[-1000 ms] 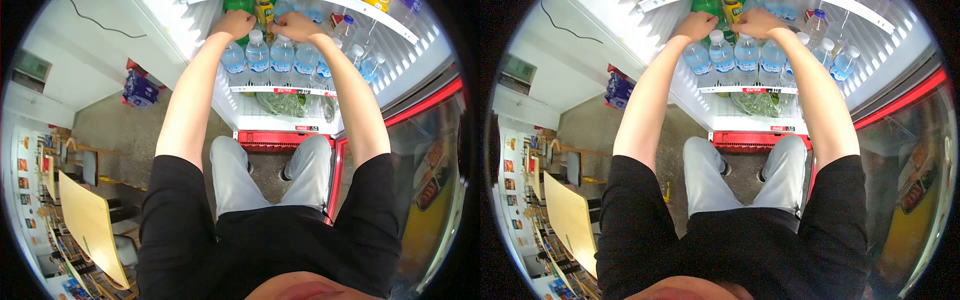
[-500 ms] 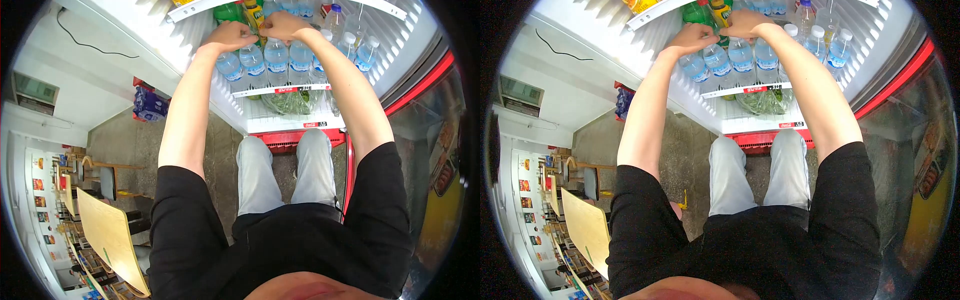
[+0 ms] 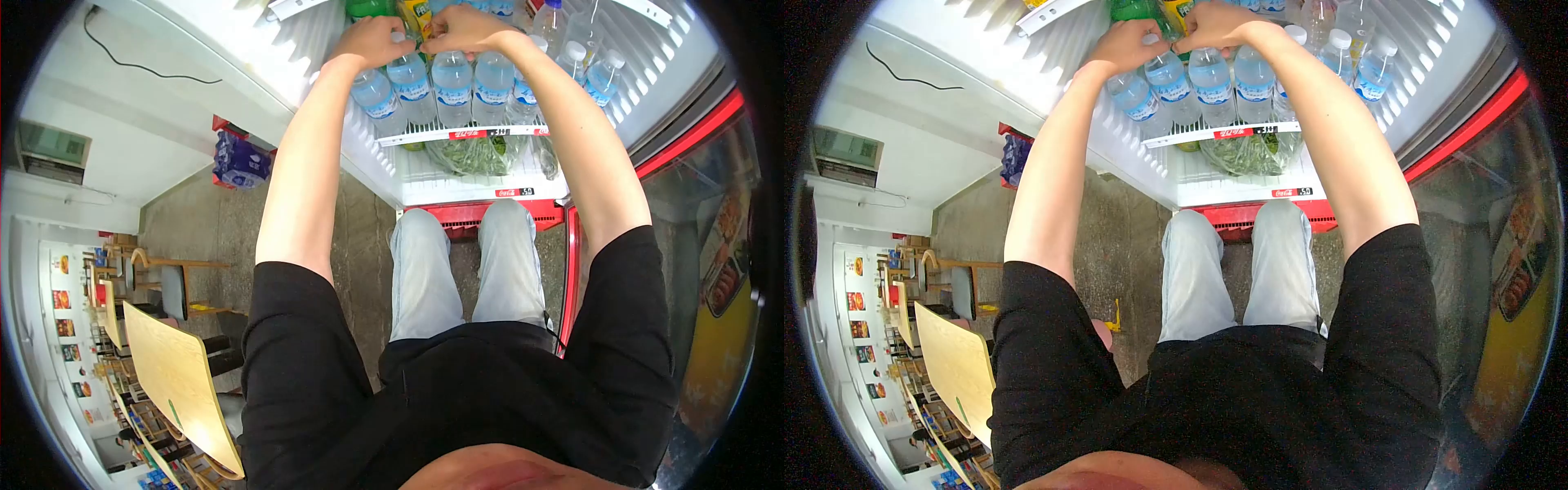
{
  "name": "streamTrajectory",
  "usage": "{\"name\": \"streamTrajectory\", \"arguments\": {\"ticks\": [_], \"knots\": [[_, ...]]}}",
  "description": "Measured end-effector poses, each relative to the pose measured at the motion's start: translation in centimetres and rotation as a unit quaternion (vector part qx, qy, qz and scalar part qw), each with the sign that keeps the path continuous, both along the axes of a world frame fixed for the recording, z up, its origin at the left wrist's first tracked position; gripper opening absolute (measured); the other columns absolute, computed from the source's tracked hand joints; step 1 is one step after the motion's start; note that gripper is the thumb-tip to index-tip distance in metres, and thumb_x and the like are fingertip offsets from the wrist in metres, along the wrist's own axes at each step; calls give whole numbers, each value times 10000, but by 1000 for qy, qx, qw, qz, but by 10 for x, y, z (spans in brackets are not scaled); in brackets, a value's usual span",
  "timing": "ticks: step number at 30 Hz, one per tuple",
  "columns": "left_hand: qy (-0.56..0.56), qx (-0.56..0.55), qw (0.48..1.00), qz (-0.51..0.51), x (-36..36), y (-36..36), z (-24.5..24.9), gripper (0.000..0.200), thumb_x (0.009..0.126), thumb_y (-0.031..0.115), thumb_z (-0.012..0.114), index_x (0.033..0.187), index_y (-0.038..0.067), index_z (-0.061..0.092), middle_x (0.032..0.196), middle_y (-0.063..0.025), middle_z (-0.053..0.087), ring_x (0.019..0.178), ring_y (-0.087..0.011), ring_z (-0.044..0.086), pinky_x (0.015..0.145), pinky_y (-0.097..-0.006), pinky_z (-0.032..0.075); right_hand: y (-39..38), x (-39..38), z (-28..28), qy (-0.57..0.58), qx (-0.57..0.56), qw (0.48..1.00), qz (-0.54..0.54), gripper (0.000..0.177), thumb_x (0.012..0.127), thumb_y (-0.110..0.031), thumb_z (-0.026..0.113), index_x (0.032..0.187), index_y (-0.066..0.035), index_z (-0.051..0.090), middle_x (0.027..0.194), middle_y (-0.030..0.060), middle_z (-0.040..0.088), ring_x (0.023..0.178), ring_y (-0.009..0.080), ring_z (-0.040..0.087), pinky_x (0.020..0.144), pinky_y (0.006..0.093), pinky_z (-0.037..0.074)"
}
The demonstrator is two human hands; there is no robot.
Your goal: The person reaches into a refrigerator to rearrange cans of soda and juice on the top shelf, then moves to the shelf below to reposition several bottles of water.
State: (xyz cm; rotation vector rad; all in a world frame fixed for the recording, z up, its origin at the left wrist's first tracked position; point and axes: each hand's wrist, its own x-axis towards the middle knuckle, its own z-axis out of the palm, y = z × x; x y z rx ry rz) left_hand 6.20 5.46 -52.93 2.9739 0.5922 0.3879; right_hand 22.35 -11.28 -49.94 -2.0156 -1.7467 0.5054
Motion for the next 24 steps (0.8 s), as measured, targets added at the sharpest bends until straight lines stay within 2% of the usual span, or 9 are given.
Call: {"name": "streamTrajectory", "arguments": {"ticks": [1,4,7,10,15,18,21,22,24], "knots": [[-7,-1,1000,1,0,0,0,508,798,503,727,1148,136,741,987,-167,762,1005,-374,708,907,-448,559,1,1,0,0,-4,1000,8,441,816,-453,745,887,-18,757,724,110,721,600,205,692,590,353,566],[-27,-5,999,25,1,-8,1,389,883,430,684,1014,66,727,996,-203,740,1029,-378,683,915,-468,527,4,4,-3,7,-8,999,31,415,806,-414,773,905,-13,744,721,93,713,592,195,677,583,347,561],[-46,-19,998,47,-7,-23,12,450,873,427,667,1121,57,729,1114,-258,718,1064,-426,686,926,-501,535,6,10,-11,33,5,998,49,384,797,-373,792,931,-17,738,717,75,704,582,186,660,574,336,555],[-17,-49,995,89,-3,-17,15,481,810,415,746,1136,61,723,1106,-254,723,1059,-427,689,917,-493,544,7,10,-13,38,3,998,51,358,788,-337,804,943,-21,736,720,65,700,580,183,653,555,327,546],[-38,-29,993,109,-1,-9,9,479,829,420,726,1096,22,727,1098,-271,717,1052,-428,691,902,-508,547,5,1,-2,7,-41,998,42,382,774,-325,809,996,-22,736,718,65,696,562,187,645,515,328,530],[-52,-38,991,114,4,8,-6,481,824,422,723,1062,5,735,1072,-277,720,1022,-428,700,889,-511,552,8,5,-1,27,-59,997,51,429,807,-290,797,1133,-26,707,832,73,718,643,178,664,558,328,544],[-40,-45,990,127,4,10,-1,488,815,436,717,1038,3,748,1043,-278,726,987,-424,710,875,-501,561,11,12,-23,32,23,998,44,445,818,-374,812,1081,-50,657,731,42,619,482,139,577,503,317,486],[-27,-49,990,130,3,5,1,490,812,441,715,1032,4,753,1033,-278,727,976,-422,713,870,-495,564,14,17,-20,34,-27,998,43,483,812,-336,836,1153,-86,602,795,-2,568,532,102,554,510,282,457],[-29,-50,991,119,1,-4,6,493,814,450,707,1026,9,760,1029,-272,731,974,-414,715,871,-486,567,11,18,-19,40,-21,998,52,472,813,-344,835,1142,-91,609,809,-1,591,553,100,563,525,275,458]]}}
